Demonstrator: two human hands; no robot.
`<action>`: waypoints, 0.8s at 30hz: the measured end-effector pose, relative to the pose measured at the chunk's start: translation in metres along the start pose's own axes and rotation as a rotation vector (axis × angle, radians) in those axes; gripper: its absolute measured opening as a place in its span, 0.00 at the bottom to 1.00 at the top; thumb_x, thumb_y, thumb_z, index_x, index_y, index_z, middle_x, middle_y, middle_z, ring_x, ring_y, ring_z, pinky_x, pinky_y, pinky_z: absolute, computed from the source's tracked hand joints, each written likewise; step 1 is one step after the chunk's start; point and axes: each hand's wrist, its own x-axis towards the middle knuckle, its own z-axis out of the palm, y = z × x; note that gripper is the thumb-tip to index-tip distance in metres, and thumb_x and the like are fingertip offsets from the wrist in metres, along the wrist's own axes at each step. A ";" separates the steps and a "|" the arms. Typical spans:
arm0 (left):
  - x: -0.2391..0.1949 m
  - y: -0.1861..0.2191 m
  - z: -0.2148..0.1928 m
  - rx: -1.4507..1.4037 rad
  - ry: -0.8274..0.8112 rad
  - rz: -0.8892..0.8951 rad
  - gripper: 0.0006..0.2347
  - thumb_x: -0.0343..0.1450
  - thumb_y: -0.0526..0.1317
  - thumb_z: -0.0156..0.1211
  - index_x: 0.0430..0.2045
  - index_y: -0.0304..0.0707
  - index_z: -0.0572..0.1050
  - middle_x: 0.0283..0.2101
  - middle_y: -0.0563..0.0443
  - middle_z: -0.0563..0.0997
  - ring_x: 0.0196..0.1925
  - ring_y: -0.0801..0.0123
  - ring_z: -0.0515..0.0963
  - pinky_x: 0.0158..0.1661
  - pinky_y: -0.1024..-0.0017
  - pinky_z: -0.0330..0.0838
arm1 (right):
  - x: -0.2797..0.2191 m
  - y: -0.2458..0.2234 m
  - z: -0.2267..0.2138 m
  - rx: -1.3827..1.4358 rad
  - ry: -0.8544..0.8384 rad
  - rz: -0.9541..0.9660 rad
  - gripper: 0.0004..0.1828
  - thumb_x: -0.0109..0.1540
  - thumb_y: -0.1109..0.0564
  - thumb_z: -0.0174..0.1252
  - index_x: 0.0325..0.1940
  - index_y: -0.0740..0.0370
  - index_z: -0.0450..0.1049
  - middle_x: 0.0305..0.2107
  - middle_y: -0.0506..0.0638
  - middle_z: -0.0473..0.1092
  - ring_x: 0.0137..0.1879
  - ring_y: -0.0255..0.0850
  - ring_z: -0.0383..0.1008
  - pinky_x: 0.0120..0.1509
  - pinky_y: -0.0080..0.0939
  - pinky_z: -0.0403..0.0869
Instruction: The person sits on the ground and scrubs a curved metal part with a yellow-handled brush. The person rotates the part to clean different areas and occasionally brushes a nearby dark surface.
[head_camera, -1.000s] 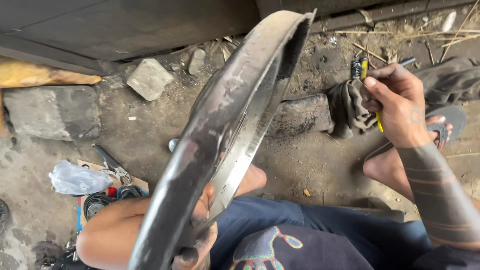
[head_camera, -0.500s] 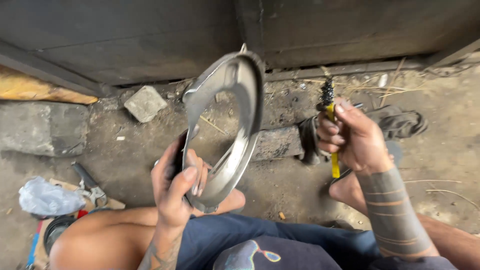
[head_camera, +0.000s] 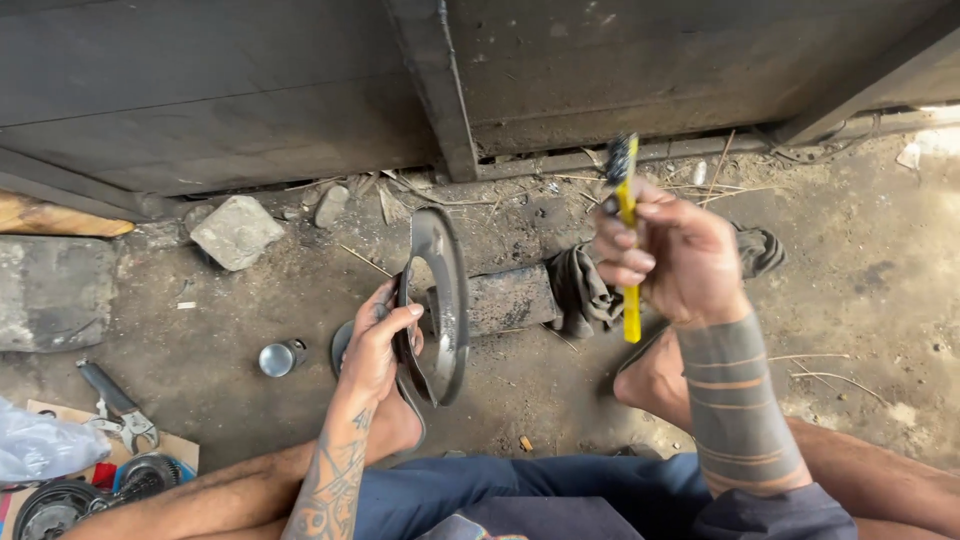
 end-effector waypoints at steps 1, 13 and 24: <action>0.002 -0.007 -0.006 0.000 -0.004 -0.016 0.14 0.64 0.30 0.64 0.42 0.22 0.74 0.19 0.51 0.65 0.15 0.72 0.67 0.15 0.73 0.64 | -0.003 -0.008 -0.005 0.003 0.016 0.002 0.10 0.60 0.55 0.49 0.44 0.59 0.68 0.24 0.47 0.60 0.20 0.27 0.55 0.25 0.28 0.61; -0.003 0.048 -0.003 0.258 0.102 -0.423 0.18 0.77 0.41 0.48 0.61 0.35 0.69 0.35 0.44 0.76 0.36 0.59 0.80 0.42 0.65 0.78 | -0.026 -0.038 -0.059 0.059 0.267 -0.158 0.08 0.60 0.62 0.47 0.43 0.59 0.67 0.26 0.48 0.59 0.26 0.31 0.51 0.30 0.29 0.54; -0.025 0.052 0.005 0.766 0.082 -0.347 0.31 0.70 0.59 0.38 0.67 0.44 0.60 0.69 0.49 0.69 0.71 0.63 0.66 0.67 0.65 0.56 | -0.006 0.030 -0.209 -1.527 0.732 0.190 0.18 0.61 0.58 0.49 0.53 0.66 0.72 0.43 0.62 0.75 0.43 0.51 0.72 0.42 0.51 0.69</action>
